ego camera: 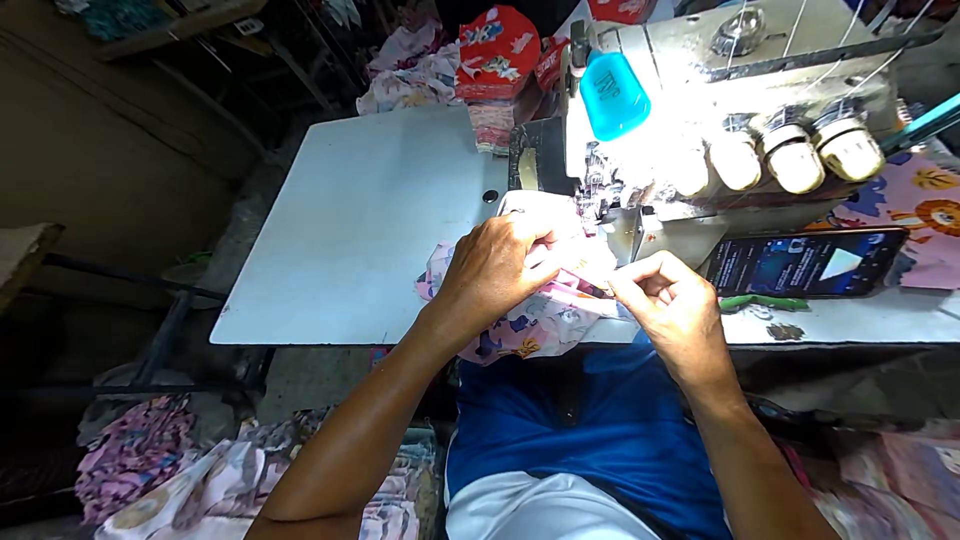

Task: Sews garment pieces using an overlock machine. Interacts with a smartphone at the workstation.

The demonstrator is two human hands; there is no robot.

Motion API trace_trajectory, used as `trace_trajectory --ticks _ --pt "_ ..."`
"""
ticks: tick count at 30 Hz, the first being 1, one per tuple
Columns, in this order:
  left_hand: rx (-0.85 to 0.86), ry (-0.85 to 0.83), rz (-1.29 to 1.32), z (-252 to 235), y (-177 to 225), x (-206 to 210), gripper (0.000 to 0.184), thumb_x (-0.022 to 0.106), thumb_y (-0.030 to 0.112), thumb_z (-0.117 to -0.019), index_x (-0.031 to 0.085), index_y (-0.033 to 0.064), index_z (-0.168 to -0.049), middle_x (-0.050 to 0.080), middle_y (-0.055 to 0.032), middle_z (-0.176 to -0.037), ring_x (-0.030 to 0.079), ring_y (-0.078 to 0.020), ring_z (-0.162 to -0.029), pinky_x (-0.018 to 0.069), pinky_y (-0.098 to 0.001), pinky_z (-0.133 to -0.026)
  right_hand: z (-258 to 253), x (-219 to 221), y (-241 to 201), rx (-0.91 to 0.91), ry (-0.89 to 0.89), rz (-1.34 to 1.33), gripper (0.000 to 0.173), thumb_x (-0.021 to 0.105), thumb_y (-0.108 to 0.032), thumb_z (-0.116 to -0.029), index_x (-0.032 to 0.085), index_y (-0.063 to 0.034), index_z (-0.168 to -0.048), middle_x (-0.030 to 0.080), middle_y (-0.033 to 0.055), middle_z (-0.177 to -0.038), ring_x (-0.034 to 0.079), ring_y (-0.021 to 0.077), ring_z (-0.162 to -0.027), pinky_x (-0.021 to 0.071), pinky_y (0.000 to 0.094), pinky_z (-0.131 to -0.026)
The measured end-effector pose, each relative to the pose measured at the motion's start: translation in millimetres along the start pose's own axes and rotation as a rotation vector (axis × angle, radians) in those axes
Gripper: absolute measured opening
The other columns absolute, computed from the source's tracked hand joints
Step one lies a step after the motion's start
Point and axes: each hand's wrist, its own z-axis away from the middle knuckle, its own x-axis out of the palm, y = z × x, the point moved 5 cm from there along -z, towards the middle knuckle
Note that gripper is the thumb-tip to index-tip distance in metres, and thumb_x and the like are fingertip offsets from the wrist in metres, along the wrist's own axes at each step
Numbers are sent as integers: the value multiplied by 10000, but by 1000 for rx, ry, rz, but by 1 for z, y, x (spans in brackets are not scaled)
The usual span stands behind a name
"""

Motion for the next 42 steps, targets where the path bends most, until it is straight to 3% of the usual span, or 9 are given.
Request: trace_trajectory --ticks 6,10,13,16,22,27,31,37,42 --pt "-35 -36 85 -3 -3 1 150 633 246 -948 704 121 -906 628 -40 -814 628 -195 -798 466 -402 -663 -2 0 2 4 1 -15 104 744 -98 -893 661 -113 -953 677 -61 -795 604 -16 -636 503 134 -577" --pt "5 -113 105 -9 -4 -10 181 629 216 -988 724 92 -1081 682 -85 -935 658 -230 -890 521 -439 -766 5 -3 -7 14 -12 0 165 747 -115 -912 676 -106 -1060 736 -38 -890 701 11 -755 587 160 -677" --pt "36 -105 -51 -15 10 -30 226 684 331 -955 755 117 -945 699 -78 -923 671 -259 -888 497 -467 -702 22 0 -10 52 -59 -64 181 717 -93 -921 715 -50 -1097 751 5 -921 727 56 -798 621 202 -718" --pt "29 34 -38 -17 24 -33 274 711 384 -918 726 122 -839 623 -48 -816 624 -213 -804 434 -403 -647 33 9 -4 55 -7 -105 136 727 -79 -903 739 -7 -1018 733 28 -932 717 53 -824 617 196 -754" --pt "-90 361 330 -17 14 16 123 698 177 -944 733 59 -947 693 -77 -1005 646 -171 -966 502 -341 -869 26 18 23 -28 103 -178 76 739 -66 -890 753 -7 -935 632 102 -1232 673 97 -1028 604 214 -852" --pt "-67 278 279 -12 14 17 86 659 116 -971 723 58 -975 682 -72 -949 640 -181 -907 502 -352 -813 40 17 17 55 32 -338 64 743 -50 -891 780 -25 -937 729 53 -1061 706 95 -953 609 219 -827" --pt "-35 166 254 -16 6 9 78 664 132 -965 716 74 -973 686 -44 -933 644 -150 -910 498 -332 -842 42 17 16 76 -3 -451 38 774 -101 -888 790 -78 -914 744 28 -994 714 103 -928 610 228 -825" --pt "-47 169 128 -26 4 8 91 660 145 -965 728 91 -940 637 -38 -866 615 -159 -832 478 -319 -739 38 15 19 91 26 -512 52 783 -105 -871 752 -131 -903 730 -21 -935 699 58 -875 594 198 -791" --pt "-80 214 115 -13 14 12 56 663 119 -960 681 68 -976 586 -94 -973 575 -219 -891 468 -359 -763 36 18 9 88 3 -438 352 695 23 -901 522 -51 -1198 737 -15 -960 717 62 -853 604 203 -797"
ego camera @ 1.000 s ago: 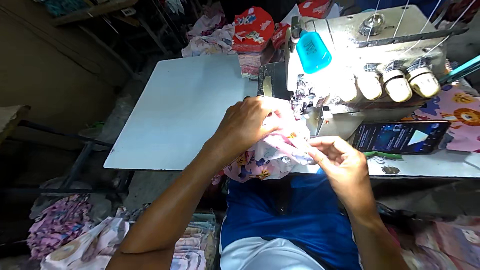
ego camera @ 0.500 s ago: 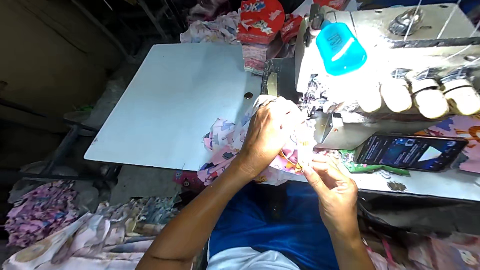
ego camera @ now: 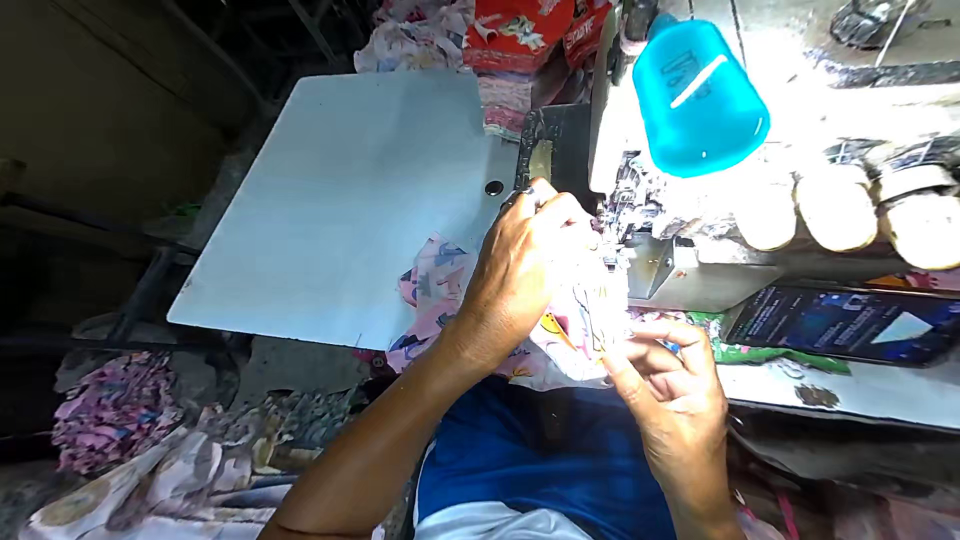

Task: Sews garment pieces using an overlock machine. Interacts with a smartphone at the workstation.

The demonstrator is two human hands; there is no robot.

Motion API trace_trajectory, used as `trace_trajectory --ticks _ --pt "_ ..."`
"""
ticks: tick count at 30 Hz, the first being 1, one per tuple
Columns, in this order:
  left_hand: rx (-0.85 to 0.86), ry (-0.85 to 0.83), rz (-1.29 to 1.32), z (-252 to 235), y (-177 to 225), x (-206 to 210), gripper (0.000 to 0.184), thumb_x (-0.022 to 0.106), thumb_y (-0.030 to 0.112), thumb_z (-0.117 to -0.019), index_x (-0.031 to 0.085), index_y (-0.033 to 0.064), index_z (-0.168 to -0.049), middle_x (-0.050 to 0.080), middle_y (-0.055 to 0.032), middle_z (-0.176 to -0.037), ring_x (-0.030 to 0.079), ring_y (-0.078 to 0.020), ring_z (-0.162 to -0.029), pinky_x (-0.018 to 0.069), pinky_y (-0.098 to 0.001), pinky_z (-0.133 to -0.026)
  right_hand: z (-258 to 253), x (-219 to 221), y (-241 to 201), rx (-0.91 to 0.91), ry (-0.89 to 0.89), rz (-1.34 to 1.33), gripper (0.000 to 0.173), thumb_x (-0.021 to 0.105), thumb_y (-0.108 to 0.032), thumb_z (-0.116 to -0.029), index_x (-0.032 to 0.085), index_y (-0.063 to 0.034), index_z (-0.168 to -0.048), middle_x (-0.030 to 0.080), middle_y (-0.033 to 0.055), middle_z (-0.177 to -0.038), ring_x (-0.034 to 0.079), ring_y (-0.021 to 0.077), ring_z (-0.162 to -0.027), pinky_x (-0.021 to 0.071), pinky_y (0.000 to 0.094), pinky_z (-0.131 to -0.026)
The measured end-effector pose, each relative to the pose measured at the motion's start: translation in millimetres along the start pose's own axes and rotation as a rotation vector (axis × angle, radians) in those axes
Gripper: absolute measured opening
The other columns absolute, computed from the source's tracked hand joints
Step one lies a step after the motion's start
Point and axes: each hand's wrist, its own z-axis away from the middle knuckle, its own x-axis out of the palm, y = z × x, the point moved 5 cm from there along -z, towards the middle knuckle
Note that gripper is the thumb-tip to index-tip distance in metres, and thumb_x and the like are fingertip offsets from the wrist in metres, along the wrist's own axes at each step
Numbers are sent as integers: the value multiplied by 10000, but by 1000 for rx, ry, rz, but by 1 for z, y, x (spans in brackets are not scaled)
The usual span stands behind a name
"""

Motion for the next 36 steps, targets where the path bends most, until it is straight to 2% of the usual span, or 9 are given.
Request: trace_trajectory --ticks 5,10,13,19,21,24,29,33,36 --pt "-87 8 -11 -12 -4 8 112 629 137 -965 664 32 -984 597 -144 -985 585 -275 -938 470 -394 -803 -4 4 -10 -143 -8 210 188 638 -19 -945 669 49 -1118 740 5 -1013 698 9 -893 590 165 -829" --pt "-135 -56 9 -46 -18 16 280 664 141 -948 673 -69 -1133 630 -252 -1155 628 -365 -1105 485 -478 -973 -16 9 -16 -153 38 189 208 591 31 -958 674 99 -1137 741 24 -911 671 10 -651 593 162 -582" --pt "-93 -59 29 -52 -19 17 329 659 101 -932 656 -95 -1196 634 -284 -1200 618 -387 -1157 463 -485 -1014 -18 11 -16 -159 50 192 251 590 29 -956 658 115 -1181 735 25 -879 655 12 -609 586 166 -560" --pt "40 22 47 -59 -33 20 265 678 113 -910 683 -78 -1093 660 -275 -1109 645 -386 -1095 481 -476 -982 -26 14 -16 -215 43 540 265 605 -84 -982 732 -9 -1202 726 38 -893 612 1 -602 536 157 -547" --pt "70 34 39 -65 -39 21 285 706 135 -906 684 -84 -1087 662 -284 -1116 644 -398 -1114 481 -484 -1000 -30 16 -25 -296 19 824 261 599 -150 -994 767 -84 -1183 740 34 -894 645 61 -677 524 228 -618" --pt "91 68 87 -68 -43 18 254 701 142 -907 691 -54 -1068 652 -256 -1119 629 -379 -1116 477 -476 -991 -34 23 -43 -434 -6 1131 232 607 -221 -1017 789 -117 -1118 638 74 -807 623 210 -664 473 365 -554" --pt "-48 279 254 9 -19 -34 249 581 82 -1002 632 1 -1232 615 -160 -1257 633 -219 -1094 553 -347 -877 -53 39 -64 -659 -145 1224 212 599 -179 -1033 745 -33 -1084 656 207 -1102 630 382 -1022 512 498 -851" --pt "-109 410 405 97 -19 -32 186 586 126 -1012 635 9 -1147 635 -91 -1116 636 -128 -960 563 -293 -813 -73 61 -63 -717 -288 1260 229 610 -154 -1018 720 -2 -1150 672 221 -1122 656 398 -1010 517 547 -837" --pt "-137 380 453 140 -37 -15 188 605 148 -1007 683 -4 -1084 690 -83 -1041 660 -86 -901 565 -242 -799 -82 69 -59 -707 -296 1228 189 667 -141 -980 719 17 -1069 666 215 -1035 661 396 -959 530 551 -807"
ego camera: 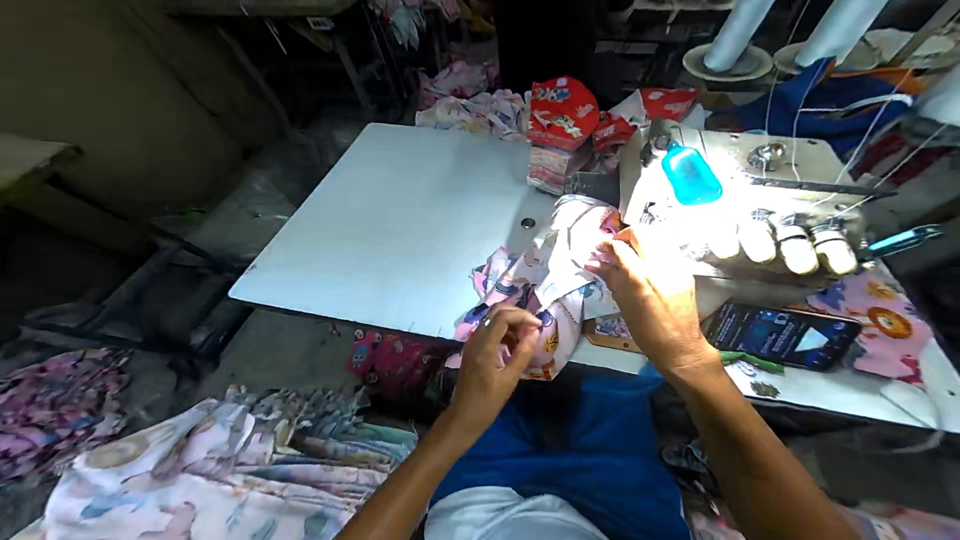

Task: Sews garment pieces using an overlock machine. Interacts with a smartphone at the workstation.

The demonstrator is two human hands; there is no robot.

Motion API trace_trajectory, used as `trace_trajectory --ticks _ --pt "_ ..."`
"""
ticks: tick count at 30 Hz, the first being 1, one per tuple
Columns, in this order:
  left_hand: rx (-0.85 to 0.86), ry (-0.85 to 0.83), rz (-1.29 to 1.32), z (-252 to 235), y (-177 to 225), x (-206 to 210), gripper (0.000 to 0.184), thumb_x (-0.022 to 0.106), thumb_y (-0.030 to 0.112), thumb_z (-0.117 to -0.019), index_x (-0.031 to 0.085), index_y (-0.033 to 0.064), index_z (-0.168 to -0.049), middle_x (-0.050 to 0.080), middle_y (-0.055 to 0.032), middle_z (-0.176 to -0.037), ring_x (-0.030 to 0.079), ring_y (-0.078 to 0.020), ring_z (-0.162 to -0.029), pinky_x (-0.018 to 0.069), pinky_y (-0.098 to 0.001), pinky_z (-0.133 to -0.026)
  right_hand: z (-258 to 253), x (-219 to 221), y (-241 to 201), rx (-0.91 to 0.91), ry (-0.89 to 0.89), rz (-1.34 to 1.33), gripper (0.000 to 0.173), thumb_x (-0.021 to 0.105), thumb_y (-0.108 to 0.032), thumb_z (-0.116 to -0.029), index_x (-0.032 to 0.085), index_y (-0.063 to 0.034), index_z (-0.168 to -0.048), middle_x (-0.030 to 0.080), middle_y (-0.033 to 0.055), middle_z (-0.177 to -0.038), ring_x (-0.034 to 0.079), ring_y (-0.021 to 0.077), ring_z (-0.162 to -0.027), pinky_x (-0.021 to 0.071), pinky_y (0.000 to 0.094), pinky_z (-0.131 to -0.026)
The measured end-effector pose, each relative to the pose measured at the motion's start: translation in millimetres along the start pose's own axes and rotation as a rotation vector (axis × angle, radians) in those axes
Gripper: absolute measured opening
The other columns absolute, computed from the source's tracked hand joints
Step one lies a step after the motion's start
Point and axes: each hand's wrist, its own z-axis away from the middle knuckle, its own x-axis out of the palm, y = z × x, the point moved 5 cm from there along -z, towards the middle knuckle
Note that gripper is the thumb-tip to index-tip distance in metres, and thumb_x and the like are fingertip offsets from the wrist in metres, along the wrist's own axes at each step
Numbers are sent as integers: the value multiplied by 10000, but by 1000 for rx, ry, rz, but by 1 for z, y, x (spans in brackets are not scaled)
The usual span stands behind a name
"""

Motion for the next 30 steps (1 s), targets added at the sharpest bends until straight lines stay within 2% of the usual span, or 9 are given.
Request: trace_trajectory --ticks 3,6,10,12,16,20,23,26,30 --pt "-78 19 29 8 -8 -20 201 597 148 -1010 682 -10 -1099 696 -48 -1005 658 -37 -868 560 -191 -781 0 2 1 43 15 -82 151 679 -146 -969 706 2 -955 638 177 -916 641 362 -893 513 524 -771" --pt "-122 14 132 -6 -2 -29 185 582 118 -1016 667 -18 -1108 698 -2 -892 656 -9 -734 562 -164 -655 7 -8 -2 136 15 -204 160 660 -171 -987 710 -21 -1011 696 143 -965 681 294 -897 548 497 -796" --pt "-226 -121 152 -44 15 -20 173 556 116 -1044 672 21 -1129 708 13 -810 671 -32 -640 582 -190 -593 26 -23 -5 221 111 -403 220 626 -220 -1013 695 -20 -1073 729 56 -967 694 73 -914 560 268 -860" --pt "-274 -203 167 -68 20 -4 187 545 123 -1060 658 22 -1168 730 -16 -813 692 -66 -618 600 -226 -587 34 -26 -6 268 149 -516 202 635 -202 -1005 697 -25 -1080 728 23 -988 682 19 -936 559 221 -882" --pt "-345 -393 188 -104 20 36 254 571 134 -1057 591 -1 -1271 737 -111 -938 738 -148 -693 637 -310 -648 42 -24 -10 291 250 -563 154 694 -120 -953 731 -8 -1050 701 70 -1033 701 48 -918 604 200 -833" --pt "-202 -413 134 -117 19 58 322 691 -11 -904 612 -9 -1216 692 -166 -913 671 -236 -736 567 -397 -664 47 -25 -15 318 303 -413 146 715 -169 -930 773 -50 -992 700 95 -1016 644 132 -1012 519 249 -908" --pt "-192 -402 164 -118 22 58 298 677 -9 -926 602 -5 -1214 703 -140 -964 699 -175 -754 598 -336 -690 49 -25 -12 389 262 -514 159 660 -165 -968 714 -23 -1016 695 70 -984 654 37 -871 541 180 -779" --pt "-263 -387 124 -122 13 61 255 658 9 -938 630 -47 -1186 696 -129 -987 680 -136 -833 579 -322 -775 52 -18 -7 471 197 -698 159 588 -135 -1017 658 -20 -1102 705 29 -920 660 24 -772 560 206 -697" --pt "-294 -382 161 -117 20 53 186 625 28 -975 617 11 -1160 664 -39 -933 619 -40 -724 541 -224 -660 53 -13 -4 496 163 -756 252 621 -141 -1010 635 -17 -1230 709 46 -913 667 82 -767 575 267 -712"
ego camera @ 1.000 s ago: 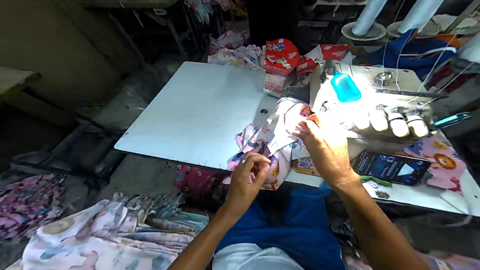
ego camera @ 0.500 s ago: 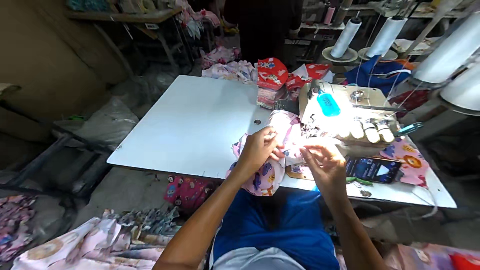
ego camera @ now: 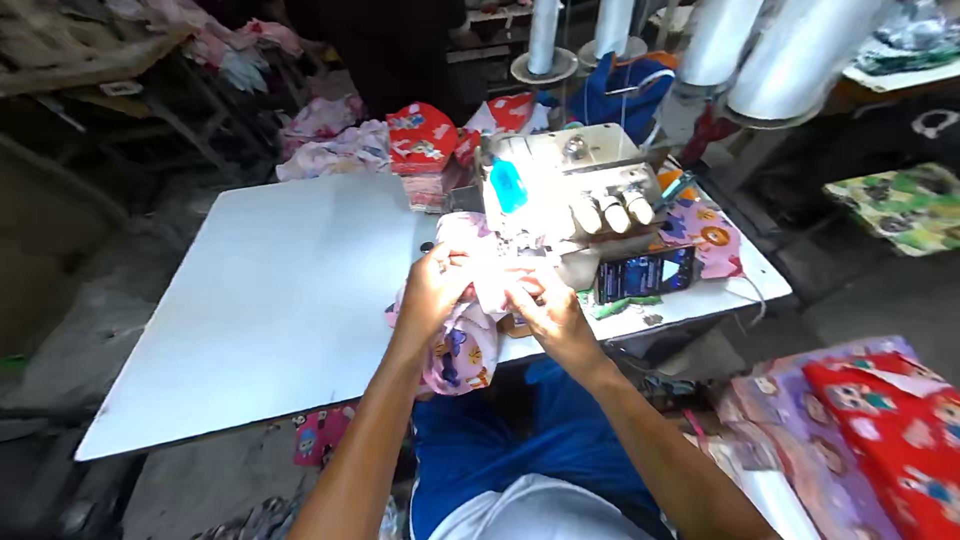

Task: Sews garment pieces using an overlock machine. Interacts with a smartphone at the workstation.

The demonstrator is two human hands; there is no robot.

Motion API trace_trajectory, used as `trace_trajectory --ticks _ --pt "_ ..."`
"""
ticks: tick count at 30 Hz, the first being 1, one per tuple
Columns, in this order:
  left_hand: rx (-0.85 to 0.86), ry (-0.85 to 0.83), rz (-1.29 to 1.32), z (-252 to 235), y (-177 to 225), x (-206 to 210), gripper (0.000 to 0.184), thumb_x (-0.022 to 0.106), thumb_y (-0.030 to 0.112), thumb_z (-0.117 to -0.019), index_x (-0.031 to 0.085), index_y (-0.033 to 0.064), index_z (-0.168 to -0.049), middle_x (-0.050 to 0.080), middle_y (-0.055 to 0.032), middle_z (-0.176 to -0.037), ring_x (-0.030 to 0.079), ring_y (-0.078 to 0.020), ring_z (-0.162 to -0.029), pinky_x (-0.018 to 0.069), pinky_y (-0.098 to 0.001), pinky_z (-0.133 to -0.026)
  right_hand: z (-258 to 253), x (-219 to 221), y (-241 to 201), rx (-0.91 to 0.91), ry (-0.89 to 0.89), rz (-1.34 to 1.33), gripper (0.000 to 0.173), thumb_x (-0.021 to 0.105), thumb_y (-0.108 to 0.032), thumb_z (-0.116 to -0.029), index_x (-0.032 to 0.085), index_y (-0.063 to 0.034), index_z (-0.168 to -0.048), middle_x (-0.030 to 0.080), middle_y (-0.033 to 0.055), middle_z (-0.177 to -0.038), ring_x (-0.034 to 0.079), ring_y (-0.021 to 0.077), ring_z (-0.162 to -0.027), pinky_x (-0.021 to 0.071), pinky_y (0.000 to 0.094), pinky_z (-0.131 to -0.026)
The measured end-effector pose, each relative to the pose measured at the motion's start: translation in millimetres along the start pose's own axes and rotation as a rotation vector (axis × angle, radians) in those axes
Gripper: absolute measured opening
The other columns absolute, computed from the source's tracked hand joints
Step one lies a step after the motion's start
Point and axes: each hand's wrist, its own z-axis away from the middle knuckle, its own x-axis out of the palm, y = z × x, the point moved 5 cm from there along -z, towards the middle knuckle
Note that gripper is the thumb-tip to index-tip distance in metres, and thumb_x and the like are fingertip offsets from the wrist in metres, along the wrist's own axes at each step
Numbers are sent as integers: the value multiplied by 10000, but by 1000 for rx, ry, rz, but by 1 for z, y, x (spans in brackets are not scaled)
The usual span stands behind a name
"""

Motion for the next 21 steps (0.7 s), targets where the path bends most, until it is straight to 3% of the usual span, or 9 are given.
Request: trace_trajectory --ticks 3,7,9,14,17,21 --pt "-49 46 141 3 6 1 151 597 17 -996 599 42 -1146 643 21 -928 627 0 -705 561 -185 -651 0 -1 5 61 18 92 322 752 -219 -934 665 -71 -1207 705 20 -843 646 81 -706 550 264 -652" --pt "-64 17 257 7 7 2 143 587 32 -1014 602 97 -1141 669 44 -960 664 -12 -765 586 -201 -707 -2 -1 8 80 5 127 149 785 -181 -900 742 -75 -996 704 14 -819 647 82 -705 547 273 -669" --pt "-66 0 266 9 5 3 135 583 40 -1019 607 107 -1133 671 49 -959 664 -10 -764 583 -195 -703 -3 -1 4 45 15 107 107 775 -158 -906 736 -70 -952 698 13 -836 640 65 -720 541 242 -670" --pt "-146 -15 260 6 0 2 85 501 114 -1077 573 102 -1120 654 51 -870 667 -18 -722 593 -204 -695 -5 -4 -7 -51 67 50 95 765 -137 -910 734 -59 -956 711 30 -948 661 63 -804 561 218 -707" --pt "-199 -73 232 6 -4 3 143 426 161 -1109 544 101 -1165 671 31 -854 692 -48 -700 608 -222 -672 -4 -5 -11 -27 64 -7 76 749 -115 -920 716 -53 -949 712 22 -928 665 47 -806 556 197 -693" --pt "-268 -95 262 3 -2 4 129 416 176 -1113 511 123 -1182 621 38 -830 664 -31 -688 593 -207 -672 -3 -2 -10 12 32 -96 145 641 -89 -992 645 -28 -1123 723 36 -907 672 45 -775 554 209 -700"
